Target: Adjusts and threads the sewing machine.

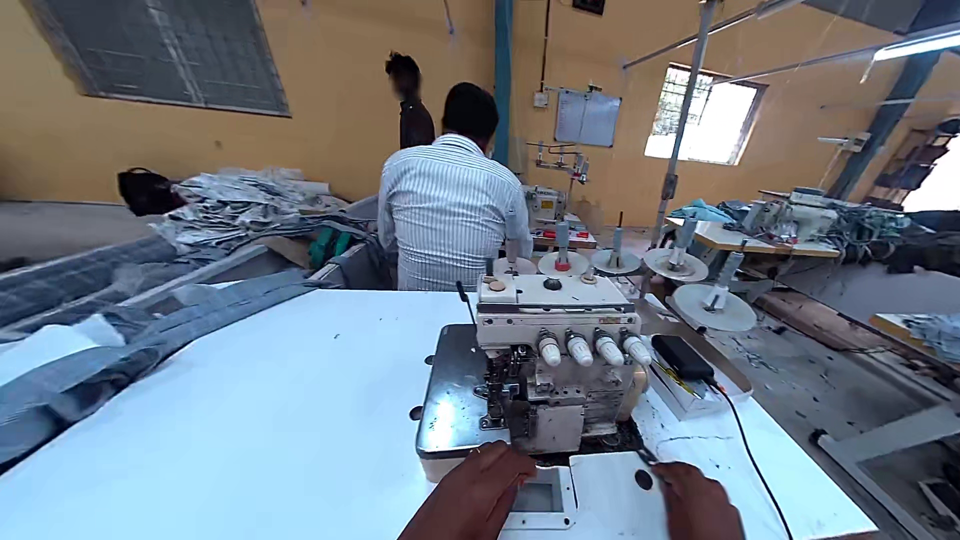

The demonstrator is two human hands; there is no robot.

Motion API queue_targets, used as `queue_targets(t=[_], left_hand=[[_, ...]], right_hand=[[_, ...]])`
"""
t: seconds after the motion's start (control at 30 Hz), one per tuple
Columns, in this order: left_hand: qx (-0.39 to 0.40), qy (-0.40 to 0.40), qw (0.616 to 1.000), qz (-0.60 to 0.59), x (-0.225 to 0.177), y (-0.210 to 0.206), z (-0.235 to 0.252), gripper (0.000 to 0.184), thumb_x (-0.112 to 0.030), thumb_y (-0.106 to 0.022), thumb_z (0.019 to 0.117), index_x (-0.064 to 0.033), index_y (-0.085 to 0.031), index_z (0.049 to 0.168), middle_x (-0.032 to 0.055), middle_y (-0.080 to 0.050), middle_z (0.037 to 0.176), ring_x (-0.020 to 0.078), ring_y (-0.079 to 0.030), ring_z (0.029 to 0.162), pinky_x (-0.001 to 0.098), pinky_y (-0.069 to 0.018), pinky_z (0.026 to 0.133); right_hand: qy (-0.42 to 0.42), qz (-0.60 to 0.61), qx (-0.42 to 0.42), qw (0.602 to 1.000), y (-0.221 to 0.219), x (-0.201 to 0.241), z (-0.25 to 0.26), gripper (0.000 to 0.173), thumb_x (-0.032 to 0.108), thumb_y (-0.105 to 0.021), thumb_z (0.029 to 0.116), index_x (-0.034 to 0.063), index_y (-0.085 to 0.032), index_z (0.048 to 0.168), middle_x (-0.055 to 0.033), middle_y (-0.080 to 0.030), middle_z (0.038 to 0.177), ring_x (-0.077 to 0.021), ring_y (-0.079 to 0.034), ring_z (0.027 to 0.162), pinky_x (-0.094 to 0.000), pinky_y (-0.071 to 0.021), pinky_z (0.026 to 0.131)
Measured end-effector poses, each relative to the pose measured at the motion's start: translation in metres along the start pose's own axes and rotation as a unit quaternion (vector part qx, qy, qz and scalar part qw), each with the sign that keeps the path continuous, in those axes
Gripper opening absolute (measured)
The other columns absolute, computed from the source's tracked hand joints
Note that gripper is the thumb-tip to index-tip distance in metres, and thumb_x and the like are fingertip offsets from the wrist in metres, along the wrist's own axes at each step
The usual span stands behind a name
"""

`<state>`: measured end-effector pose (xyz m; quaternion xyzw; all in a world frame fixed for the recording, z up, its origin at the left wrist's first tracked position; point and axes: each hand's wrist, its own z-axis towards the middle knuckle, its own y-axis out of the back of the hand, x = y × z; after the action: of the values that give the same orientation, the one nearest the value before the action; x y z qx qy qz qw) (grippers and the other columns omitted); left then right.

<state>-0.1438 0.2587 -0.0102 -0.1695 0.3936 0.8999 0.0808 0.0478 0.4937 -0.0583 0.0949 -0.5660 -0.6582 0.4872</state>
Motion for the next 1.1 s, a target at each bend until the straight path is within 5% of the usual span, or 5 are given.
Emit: queue_targets(t=[0.17, 0.3, 0.4, 0.67, 1.1], left_hand=[[-0.095, 0.016, 0.995, -0.037, 0.021, 0.019, -0.016, 0.023, -0.012, -0.051, 0.1032, -0.0033, -0.072, 0.106, 0.0112, -0.066, 0.086, 0.0117, -0.063, 0.075, 0.0192, -0.0531, 0.072], [-0.132, 0.032, 0.988, -0.068, 0.032, 0.019, -0.024, 0.023, -0.018, -0.051, 0.105, -0.0041, -0.07, 0.106, 0.0065, -0.064, 0.086, 0.0012, -0.059, 0.075, 0.0118, -0.0492, 0.069], [-0.115, 0.021, 0.991, -0.07, 0.031, 0.017, -0.022, 0.021, -0.014, -0.053, 0.1031, -0.0028, -0.07, 0.105, 0.0091, -0.065, 0.085, 0.006, -0.061, 0.075, 0.0158, -0.0517, 0.07], [-0.06, -0.01, 0.996, -0.071, 0.036, 0.026, -0.023, 0.016, -0.006, -0.056, 0.1004, -0.0014, -0.071, 0.103, 0.0122, -0.067, 0.087, 0.0104, -0.063, 0.08, 0.0166, -0.0523, 0.076], [-0.046, -0.015, 0.997, -0.067, 0.038, 0.029, -0.032, 0.016, -0.011, -0.055, 0.1035, -0.0046, -0.069, 0.105, 0.0089, -0.067, 0.091, 0.006, -0.064, 0.086, 0.0141, -0.052, 0.081]], right_hand=[[-0.005, 0.03, -0.06, 0.998, 0.009, 0.0, 0.003, 0.03, 0.005, -0.063, 0.0933, -0.0082, -0.069, 0.119, -0.0372, -0.063, 0.12, -0.0625, -0.056, 0.114, -0.0774, -0.0423, 0.088], [0.03, 0.287, -0.06, 0.956, -0.033, 0.083, 0.011, 0.09, 0.03, -0.077, 0.0878, -0.0165, -0.032, 0.15, -0.038, -0.046, 0.144, -0.0486, -0.054, 0.127, -0.0605, -0.0506, 0.096], [-0.015, 0.242, -0.118, 0.963, -0.072, 0.129, 0.026, 0.116, 0.041, -0.087, 0.0721, -0.0125, -0.025, 0.155, -0.0398, -0.044, 0.142, -0.0544, -0.053, 0.124, -0.0629, -0.0501, 0.096], [-0.033, 0.14, -0.253, 0.957, -0.08, 0.127, 0.048, 0.101, 0.046, -0.082, 0.0631, -0.008, -0.05, 0.143, -0.0342, -0.061, 0.123, -0.0536, -0.062, 0.107, -0.0652, -0.051, 0.082], [-0.039, 0.202, -0.275, 0.939, -0.083, 0.126, 0.052, 0.096, 0.033, -0.088, 0.0575, -0.0074, -0.051, 0.137, -0.031, -0.06, 0.122, -0.0481, -0.061, 0.106, -0.0601, -0.0532, 0.079]])
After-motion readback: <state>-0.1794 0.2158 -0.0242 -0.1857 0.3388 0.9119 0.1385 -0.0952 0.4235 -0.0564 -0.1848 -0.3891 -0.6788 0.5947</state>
